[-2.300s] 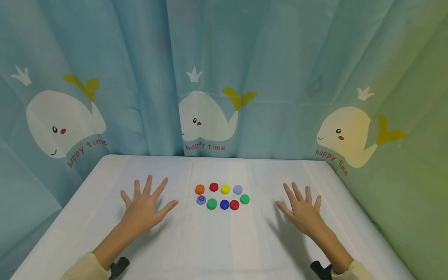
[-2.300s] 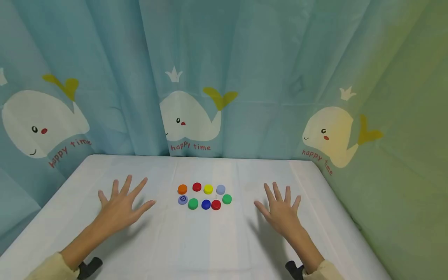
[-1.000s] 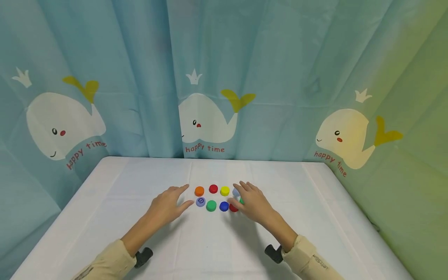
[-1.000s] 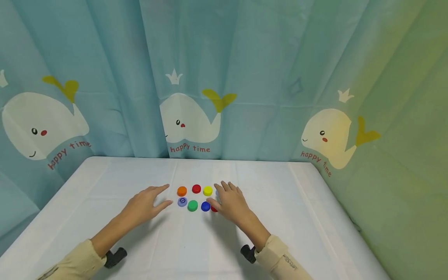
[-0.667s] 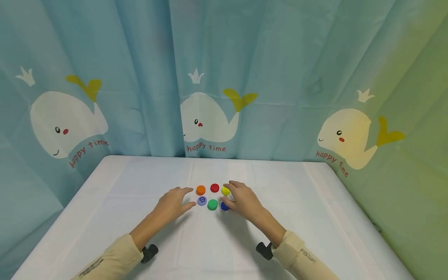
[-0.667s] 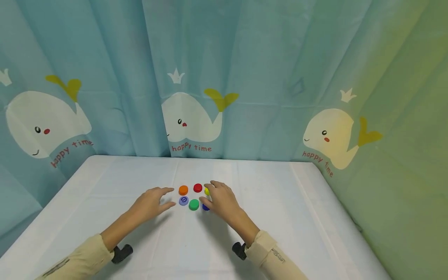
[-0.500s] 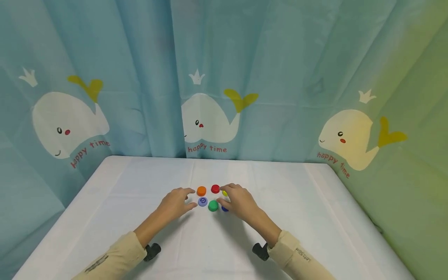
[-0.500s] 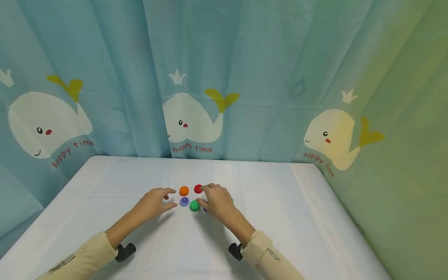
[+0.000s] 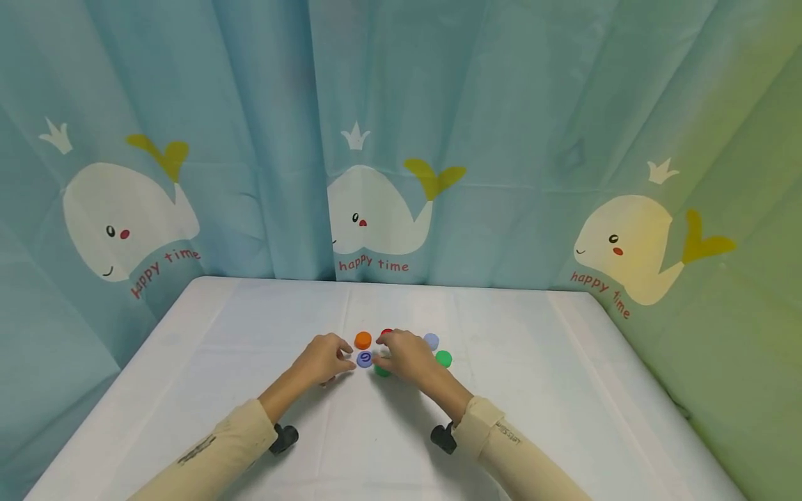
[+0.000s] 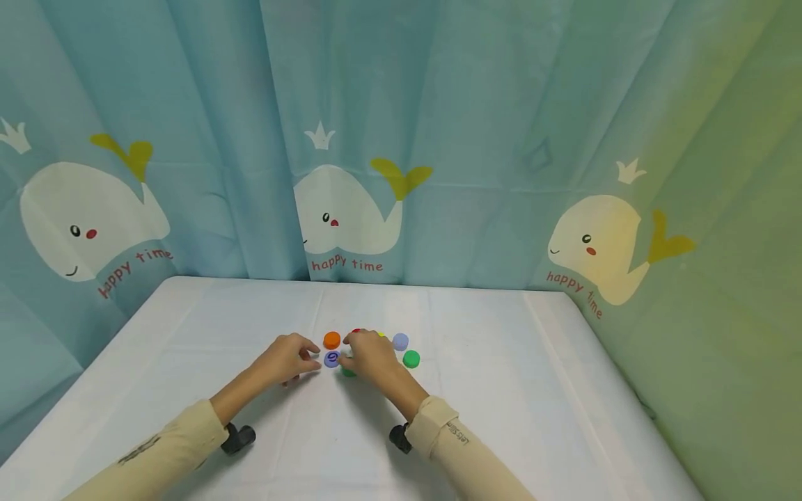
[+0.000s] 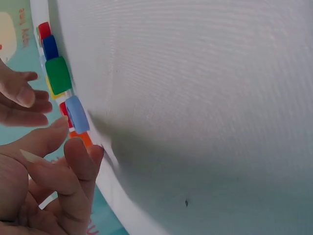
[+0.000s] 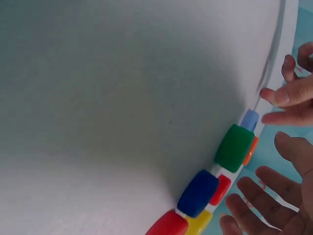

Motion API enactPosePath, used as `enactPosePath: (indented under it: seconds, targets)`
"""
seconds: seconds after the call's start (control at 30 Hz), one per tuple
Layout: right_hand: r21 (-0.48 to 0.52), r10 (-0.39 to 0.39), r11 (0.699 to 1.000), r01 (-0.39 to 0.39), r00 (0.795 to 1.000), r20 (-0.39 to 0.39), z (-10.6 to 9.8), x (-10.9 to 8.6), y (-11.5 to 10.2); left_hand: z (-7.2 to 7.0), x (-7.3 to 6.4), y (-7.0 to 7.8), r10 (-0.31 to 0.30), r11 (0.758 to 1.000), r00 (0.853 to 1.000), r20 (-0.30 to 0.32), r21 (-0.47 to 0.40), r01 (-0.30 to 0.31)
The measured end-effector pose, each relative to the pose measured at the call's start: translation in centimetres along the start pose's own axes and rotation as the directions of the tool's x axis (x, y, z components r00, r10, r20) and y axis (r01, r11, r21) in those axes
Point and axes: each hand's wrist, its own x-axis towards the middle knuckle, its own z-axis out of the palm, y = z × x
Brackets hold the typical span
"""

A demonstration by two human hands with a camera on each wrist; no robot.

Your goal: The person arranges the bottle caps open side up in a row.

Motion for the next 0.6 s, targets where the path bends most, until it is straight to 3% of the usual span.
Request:
enactPosePath:
  seconds: [0.13,0.37,0.6]
  targets:
    - [-0.065,-0.007,0.998,0.008,1.000,0.014,0.4,0.7,-0.5,0.1,0.3,-0.1,0.012,1.000,1.000,0.002,-0.021,-0.012]
    - [-0.090,0.032,0.996,-0.026,0.998,0.060,0.5,1.7,-1.0,0.1,0.7,0.1,-0.001,0.999,1.000,0.019,-0.033,0.001]
    - [-0.155,0.018,0.988,-0.011,0.999,0.043,0.9,2.0,-1.3,0.2,1.0,0.0,-0.001,1.000,1.000,0.013,-0.021,0.001]
